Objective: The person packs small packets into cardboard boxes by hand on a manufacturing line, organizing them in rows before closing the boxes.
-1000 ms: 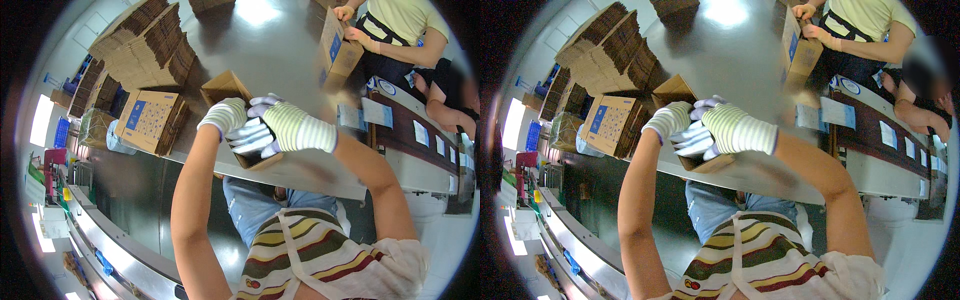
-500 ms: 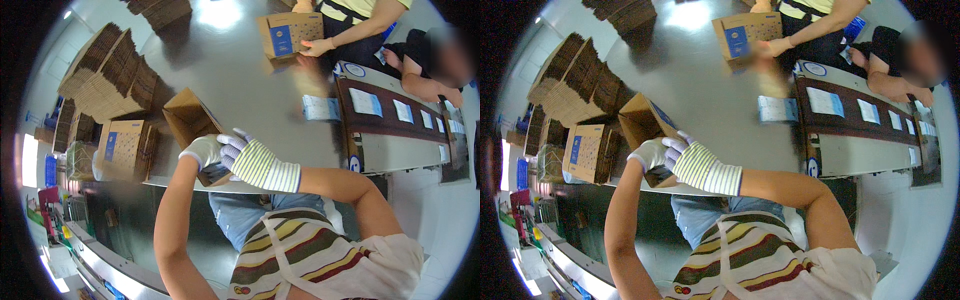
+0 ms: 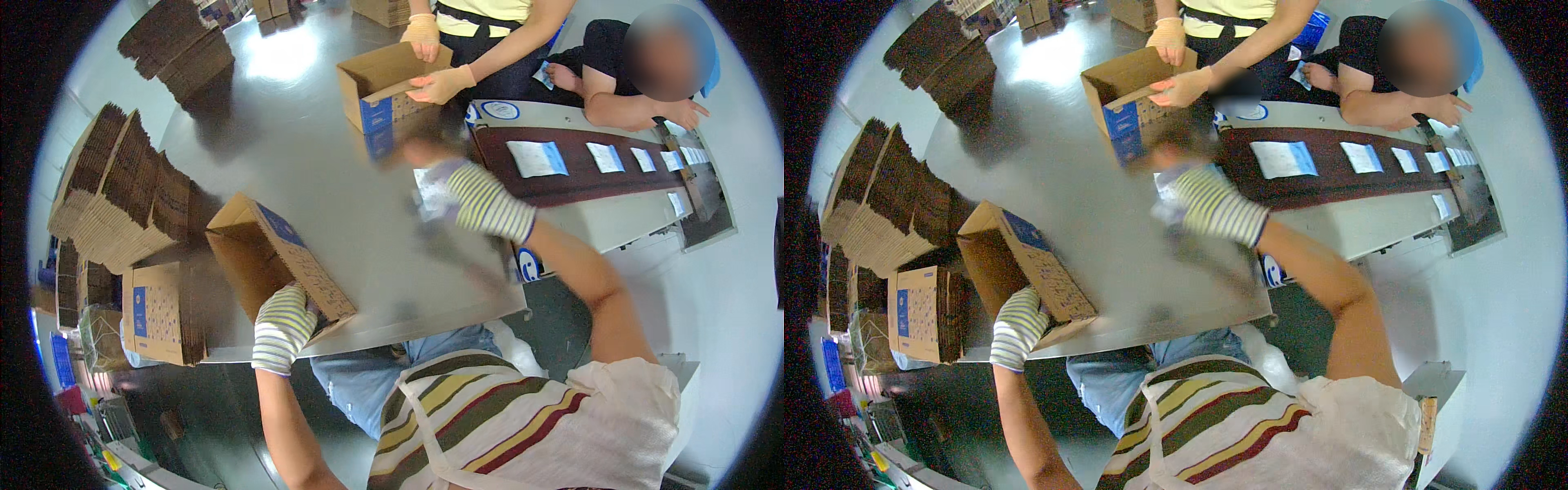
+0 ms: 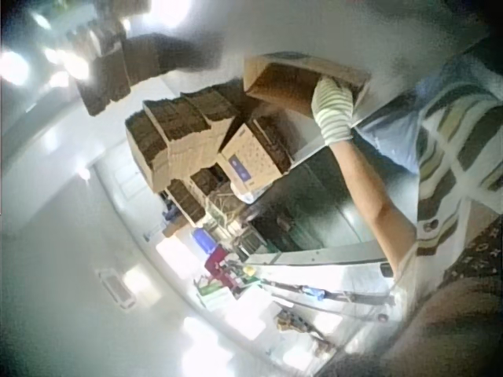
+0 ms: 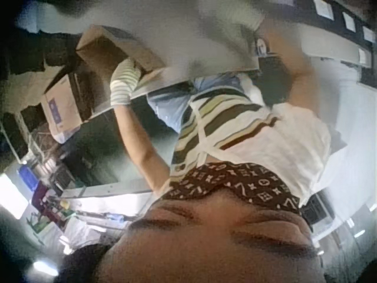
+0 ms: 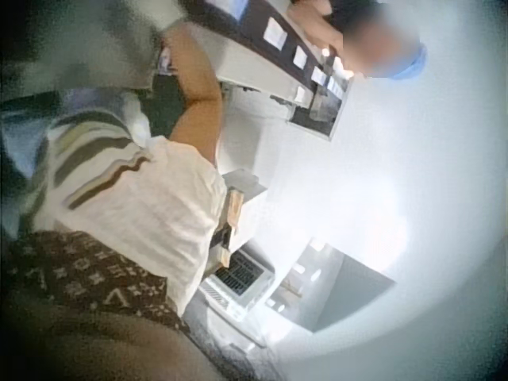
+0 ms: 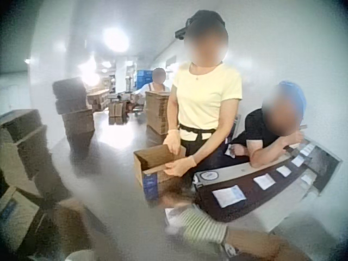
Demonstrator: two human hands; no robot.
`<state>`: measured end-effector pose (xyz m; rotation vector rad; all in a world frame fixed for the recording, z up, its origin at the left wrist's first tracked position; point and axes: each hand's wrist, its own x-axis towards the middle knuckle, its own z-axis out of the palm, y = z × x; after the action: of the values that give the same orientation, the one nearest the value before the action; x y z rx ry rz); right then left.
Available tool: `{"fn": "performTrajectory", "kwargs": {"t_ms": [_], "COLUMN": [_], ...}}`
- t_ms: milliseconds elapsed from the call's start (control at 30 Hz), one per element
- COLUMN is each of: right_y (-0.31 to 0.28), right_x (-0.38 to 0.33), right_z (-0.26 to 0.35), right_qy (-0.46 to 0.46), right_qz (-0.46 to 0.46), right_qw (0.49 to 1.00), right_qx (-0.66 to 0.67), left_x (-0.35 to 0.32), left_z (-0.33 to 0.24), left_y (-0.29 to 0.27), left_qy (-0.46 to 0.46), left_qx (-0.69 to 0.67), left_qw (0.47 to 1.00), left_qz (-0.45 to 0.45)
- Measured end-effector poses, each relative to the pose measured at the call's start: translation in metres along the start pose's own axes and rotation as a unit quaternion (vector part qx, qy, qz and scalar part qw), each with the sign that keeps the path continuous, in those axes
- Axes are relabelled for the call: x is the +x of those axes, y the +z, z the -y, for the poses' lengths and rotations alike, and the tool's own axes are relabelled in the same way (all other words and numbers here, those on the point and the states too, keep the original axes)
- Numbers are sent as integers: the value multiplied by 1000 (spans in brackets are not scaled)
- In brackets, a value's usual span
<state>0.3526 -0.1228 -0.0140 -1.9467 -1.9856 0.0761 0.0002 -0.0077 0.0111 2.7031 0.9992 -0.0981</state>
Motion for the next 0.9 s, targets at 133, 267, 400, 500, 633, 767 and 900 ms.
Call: {"fn": "performTrajectory", "kwargs": {"t_ms": [133, 267, 400, 500, 633, 767, 900], "right_y": [-60, -106, -102, -122, -98, -49, 17], "right_x": [-31, -74, -108, -62, -13, 49, 67], "right_z": [-121, -195, -254, -221, -186, -117, -132], "right_qy": [194, 258, 266, 263, 96, 25, 73], "right_qz": [3, 95, 164, 317, 252, 292, 367], "right_qw": [975, 932, 902, 900, 951, 956, 927], "right_qx": [-103, -238, -299, -145, -153, -18, -12], "left_x": [-2, 6, 5, 1, 2, 2, 3], "left_z": [-5, -8, -5, -1, -5, -6, -8], "left_y": [-4, -4, -1, 0, -3, -6, -8], "left_qy": [6, 3, 0, 17, 19, 0, 10], "left_qx": [17, 24, 21, 32, 22, 16, 11], "left_qw": [1000, 999, 1000, 999, 1000, 1000, 1000], "left_qz": [0, 21, 13, -3, -10, 14, 3]}}
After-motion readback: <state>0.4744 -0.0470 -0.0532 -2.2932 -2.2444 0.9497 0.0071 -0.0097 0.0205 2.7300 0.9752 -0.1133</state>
